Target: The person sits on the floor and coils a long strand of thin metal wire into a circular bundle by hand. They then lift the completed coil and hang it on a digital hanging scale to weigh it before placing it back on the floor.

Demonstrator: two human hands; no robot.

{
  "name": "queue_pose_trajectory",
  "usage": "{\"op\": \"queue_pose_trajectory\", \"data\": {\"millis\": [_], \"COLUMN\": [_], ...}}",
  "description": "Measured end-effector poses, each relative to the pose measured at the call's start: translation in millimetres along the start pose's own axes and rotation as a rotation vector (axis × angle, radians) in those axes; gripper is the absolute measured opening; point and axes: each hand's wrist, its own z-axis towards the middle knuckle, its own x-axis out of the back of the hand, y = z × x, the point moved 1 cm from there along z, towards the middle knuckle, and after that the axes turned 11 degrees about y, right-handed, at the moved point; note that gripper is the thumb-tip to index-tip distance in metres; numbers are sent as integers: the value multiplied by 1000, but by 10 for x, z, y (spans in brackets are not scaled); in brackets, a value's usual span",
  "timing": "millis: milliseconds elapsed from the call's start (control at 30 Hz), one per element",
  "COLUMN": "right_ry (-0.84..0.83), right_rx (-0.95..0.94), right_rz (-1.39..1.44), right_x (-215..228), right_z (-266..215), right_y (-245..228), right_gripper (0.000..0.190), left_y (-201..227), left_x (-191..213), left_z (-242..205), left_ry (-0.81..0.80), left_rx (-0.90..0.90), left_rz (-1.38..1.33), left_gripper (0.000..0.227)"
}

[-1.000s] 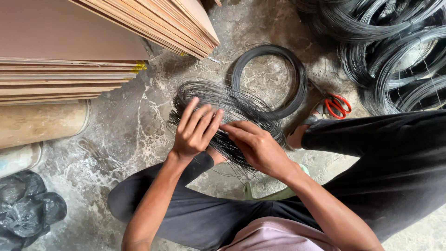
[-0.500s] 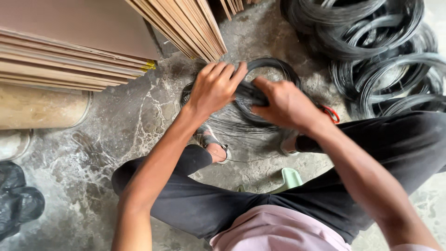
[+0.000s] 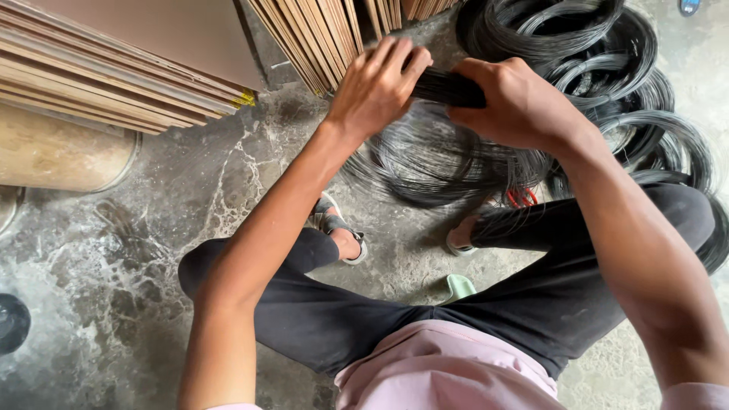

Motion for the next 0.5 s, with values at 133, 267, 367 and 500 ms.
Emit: {"op": "queue_pose_trajectory", "data": {"millis": [133, 267, 367, 500], "right_ry": [74, 58, -83, 434], "right_rx": [23, -72, -197, -407], "right_rz": [104, 195, 320, 478], "right_x": [-137, -333, -266, -830], "right_z": [-54, -116, -127, -279], "right_y": [-114, -155, -170, 627], "right_gripper": [26, 34, 41, 18], "left_y": [159, 211, 243, 224], "left_x": [64, 36, -69, -151], "left_z": [32, -103, -329, -657], "left_ry": [34, 46, 101, 221], "left_rx": [-95, -219, -295, -337], "left_rz": [15, 125, 104, -7], "left_gripper": [29, 15, 8, 3]}}
